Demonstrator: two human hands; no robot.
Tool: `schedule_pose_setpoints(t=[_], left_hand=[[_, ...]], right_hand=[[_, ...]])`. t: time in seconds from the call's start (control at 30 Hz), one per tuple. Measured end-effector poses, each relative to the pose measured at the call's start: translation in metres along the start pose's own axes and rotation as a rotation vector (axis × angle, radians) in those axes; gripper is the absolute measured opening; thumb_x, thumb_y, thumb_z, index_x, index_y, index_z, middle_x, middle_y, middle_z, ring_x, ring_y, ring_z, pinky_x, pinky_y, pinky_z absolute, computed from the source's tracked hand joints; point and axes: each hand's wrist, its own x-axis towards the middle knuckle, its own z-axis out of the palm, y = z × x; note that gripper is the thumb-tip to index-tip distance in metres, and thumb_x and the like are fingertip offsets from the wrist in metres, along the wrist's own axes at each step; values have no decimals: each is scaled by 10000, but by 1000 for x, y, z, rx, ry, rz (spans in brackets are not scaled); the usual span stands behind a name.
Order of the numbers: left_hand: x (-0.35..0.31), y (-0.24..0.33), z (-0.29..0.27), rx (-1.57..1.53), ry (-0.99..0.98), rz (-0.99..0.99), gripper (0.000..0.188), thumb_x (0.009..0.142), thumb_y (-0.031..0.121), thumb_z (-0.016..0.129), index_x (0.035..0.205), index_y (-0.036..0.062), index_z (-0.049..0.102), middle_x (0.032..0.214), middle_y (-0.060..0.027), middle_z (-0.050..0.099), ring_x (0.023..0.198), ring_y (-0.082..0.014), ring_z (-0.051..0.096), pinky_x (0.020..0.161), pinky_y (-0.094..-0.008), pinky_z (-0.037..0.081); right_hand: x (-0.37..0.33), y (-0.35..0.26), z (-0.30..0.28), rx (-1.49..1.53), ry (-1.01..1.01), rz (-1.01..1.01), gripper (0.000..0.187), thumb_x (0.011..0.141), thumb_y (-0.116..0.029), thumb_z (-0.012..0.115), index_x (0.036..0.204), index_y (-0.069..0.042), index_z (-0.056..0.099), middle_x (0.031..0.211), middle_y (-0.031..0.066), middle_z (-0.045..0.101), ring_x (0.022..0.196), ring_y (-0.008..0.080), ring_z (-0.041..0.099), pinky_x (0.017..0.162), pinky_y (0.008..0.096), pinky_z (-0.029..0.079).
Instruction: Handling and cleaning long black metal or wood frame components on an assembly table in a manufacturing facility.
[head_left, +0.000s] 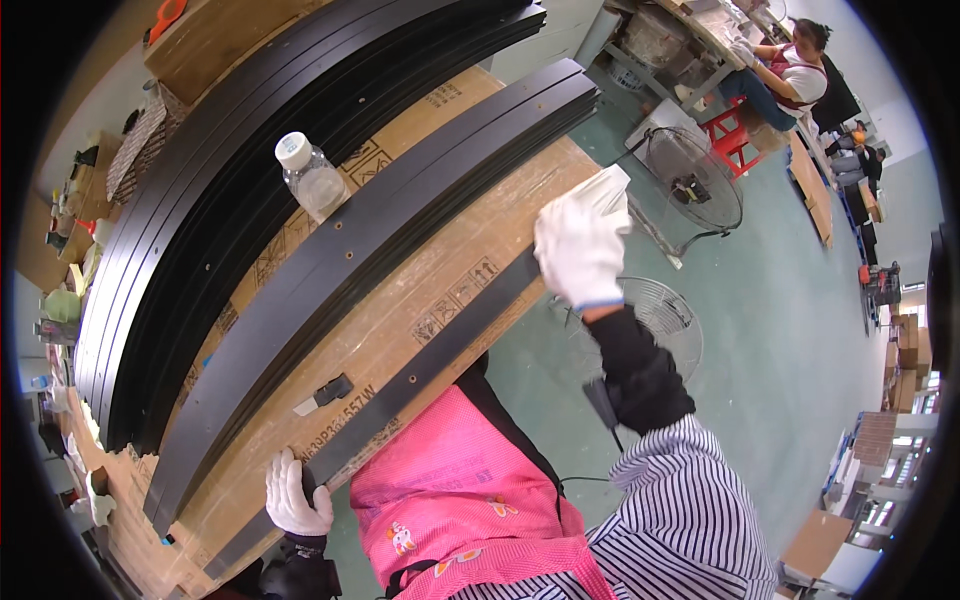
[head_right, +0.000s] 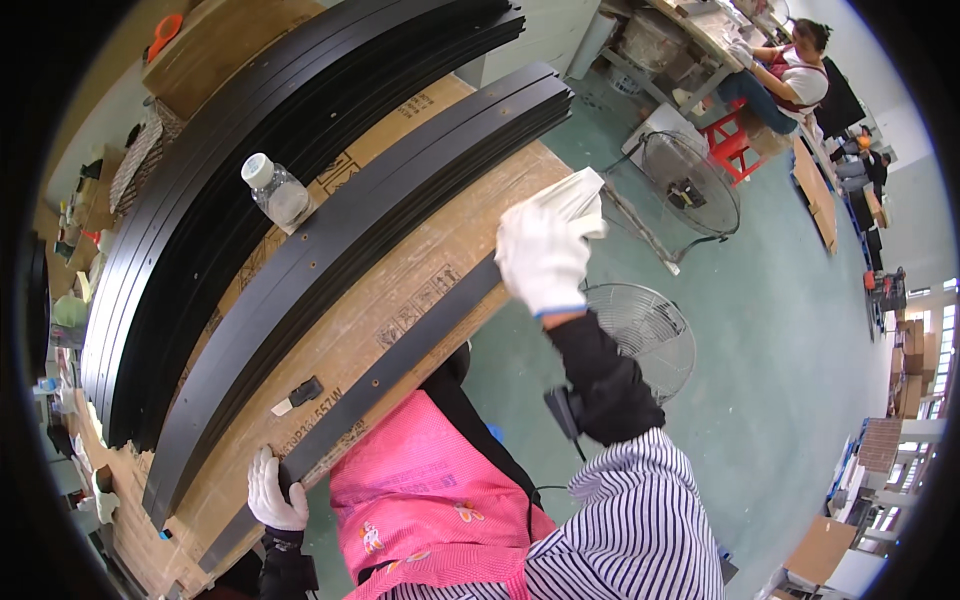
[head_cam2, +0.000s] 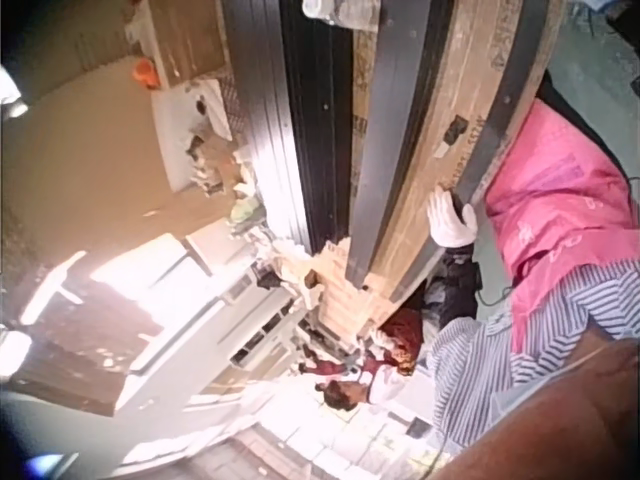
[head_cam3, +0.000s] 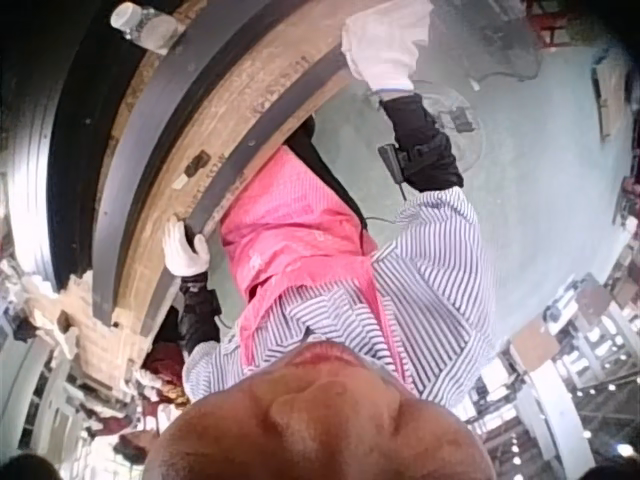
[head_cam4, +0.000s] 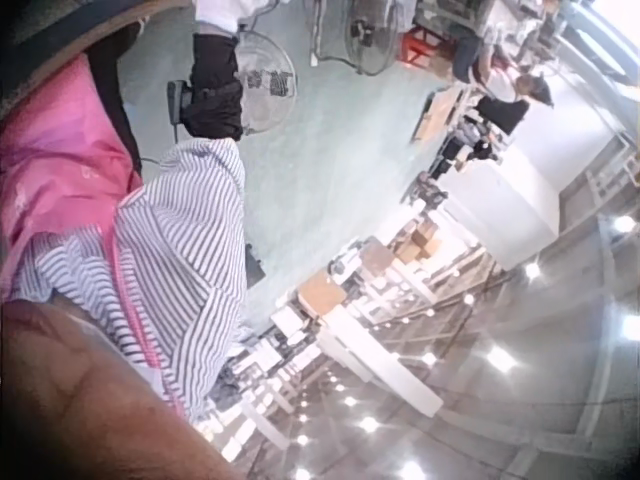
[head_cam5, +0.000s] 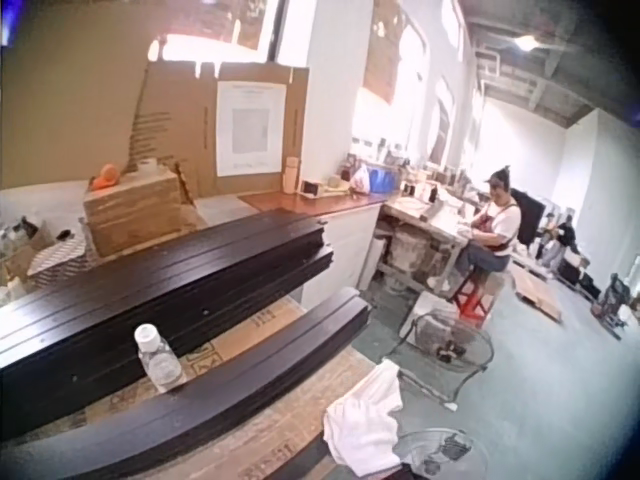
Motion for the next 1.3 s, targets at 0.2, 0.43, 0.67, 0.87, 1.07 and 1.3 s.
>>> schedule_pose_setpoints(t=[0.2,0.43,0.67,0.87,1.07,1.3], left_hand=[[-4,0,2,-25,0,-10,476,926,291,548,1279,-23,497,1319,-293,590,1172,-504,586,1043,-588,433],[-1,2,0,-37,7,-16,485,929,320,570,1258,-34,525,1306,-287,603,1175,-491,592,1043,-581,437],[3,2,3,-69,26,-26,477,904,285,593,1258,-29,531,1295,-278,609,1163,-489,598,1042,-576,439],[-4,0,1,-33,27,-30,486,893,292,596,1258,-24,535,1301,-264,611,1165,-483,598,1038,-568,444],[1,2,6,-52,38,-26,481,894,300,602,1249,-21,545,1305,-263,607,1170,-477,594,1036,-562,443],[6,2,8,-85,56,-25,483,887,294,607,1246,-24,540,1294,-261,608,1162,-475,593,1038,-563,441]], right_hand=[[46,97,3,142,-221,288,276,982,-286,445,1074,-103,629,1047,173,715,965,366,698,815,487,561],[51,187,0,53,-310,432,299,916,-362,581,1060,-139,720,1052,163,724,994,377,683,856,497,538],[-4,-18,-90,332,-147,-432,184,802,-272,638,907,-122,645,817,84,661,819,297,624,718,438,492],[-2,-81,-79,222,-428,-186,61,771,-188,689,806,-154,727,797,111,705,779,337,713,662,588,573],[46,102,62,224,-16,550,308,932,-419,616,1107,-172,674,1105,203,637,1071,420,613,925,500,509],[39,54,46,-155,-8,271,136,935,-241,577,983,-152,667,1085,112,670,957,297,669,779,456,519]])
